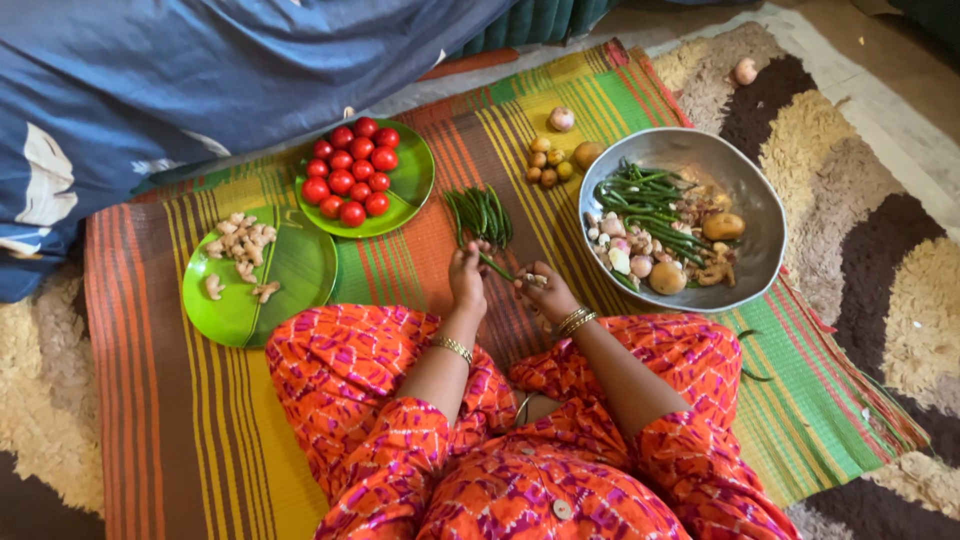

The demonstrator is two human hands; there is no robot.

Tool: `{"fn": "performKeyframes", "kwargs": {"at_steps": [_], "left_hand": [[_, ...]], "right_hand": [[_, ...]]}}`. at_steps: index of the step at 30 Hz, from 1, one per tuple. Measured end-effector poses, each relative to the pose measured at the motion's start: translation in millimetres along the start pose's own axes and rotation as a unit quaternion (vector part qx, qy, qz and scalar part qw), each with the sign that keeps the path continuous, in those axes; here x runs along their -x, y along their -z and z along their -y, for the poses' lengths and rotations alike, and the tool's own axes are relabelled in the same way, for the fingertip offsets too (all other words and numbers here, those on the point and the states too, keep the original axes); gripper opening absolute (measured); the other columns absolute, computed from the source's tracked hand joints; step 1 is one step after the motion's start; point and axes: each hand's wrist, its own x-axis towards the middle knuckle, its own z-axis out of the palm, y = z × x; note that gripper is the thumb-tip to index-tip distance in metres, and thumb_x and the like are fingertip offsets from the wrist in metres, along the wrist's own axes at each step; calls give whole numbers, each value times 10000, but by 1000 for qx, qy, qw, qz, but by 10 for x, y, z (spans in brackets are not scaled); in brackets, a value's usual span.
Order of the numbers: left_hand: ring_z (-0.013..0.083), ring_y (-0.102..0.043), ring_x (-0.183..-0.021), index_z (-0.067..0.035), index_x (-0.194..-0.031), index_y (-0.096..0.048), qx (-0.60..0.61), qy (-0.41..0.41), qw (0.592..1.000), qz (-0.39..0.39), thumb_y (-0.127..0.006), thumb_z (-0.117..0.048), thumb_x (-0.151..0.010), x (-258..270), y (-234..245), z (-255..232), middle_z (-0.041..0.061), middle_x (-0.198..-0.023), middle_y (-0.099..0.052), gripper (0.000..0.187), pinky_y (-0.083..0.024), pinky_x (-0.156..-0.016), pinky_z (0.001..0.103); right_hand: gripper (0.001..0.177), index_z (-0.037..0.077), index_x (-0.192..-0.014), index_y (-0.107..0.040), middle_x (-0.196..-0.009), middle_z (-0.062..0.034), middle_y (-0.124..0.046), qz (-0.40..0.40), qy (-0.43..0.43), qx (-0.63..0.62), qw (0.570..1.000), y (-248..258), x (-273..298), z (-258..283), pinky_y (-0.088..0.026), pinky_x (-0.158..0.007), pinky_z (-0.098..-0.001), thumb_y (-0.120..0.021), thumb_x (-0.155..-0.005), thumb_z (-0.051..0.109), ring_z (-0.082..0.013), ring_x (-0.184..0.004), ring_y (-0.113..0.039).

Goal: The person sorts through green beans, ginger, tomatoes, and potatoes on a mat by hand, moving some items into a metal bowl.

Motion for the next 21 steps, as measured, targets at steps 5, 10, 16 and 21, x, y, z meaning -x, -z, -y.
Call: {"fn": "performKeyframes", "kwargs": {"at_steps": [5,10,16,21], "left_hand": [[68,-537,-608,-83,-1041,-607,142,-14,981,-132,-615,-353,-985,-307,231,56,14,-851,-646,276,-426,-524,216],[103,-631,-825,-112,-1173,-649,-107,97,989,28,-634,-336,-965,89,45,-11,16,-956,-698,307,-531,-698,248],[156,-635,-1045,-167,-1113,-743,-194,126,962,146,-654,-323,-980,259,-122,-19,-2,-1073,-727,223,-513,-849,320],[131,-696,-989,-145,-1008,-724,-147,73,979,118,-573,-338,-1015,228,-137,-33,-5,-1037,-759,245,-575,-857,282]], "right_hand": [[173,83,-1077,-600,-855,-19,-677,-27,-30,-11,999,138,68,-207,-507,-542,-286,-688,-950,160,-119,-651,-600],[138,61,-1050,-601,-898,-59,-701,-30,47,-239,970,216,-22,-343,-570,-727,-286,-681,-953,117,-166,-834,-686],[141,67,-1055,-622,-894,-53,-706,-32,50,-181,982,166,75,-287,-533,-652,-262,-695,-949,123,-132,-757,-658],[138,95,-1052,-615,-815,-30,-680,-37,21,-61,997,82,130,-178,-456,-491,-256,-682,-955,167,-95,-582,-565]]}}
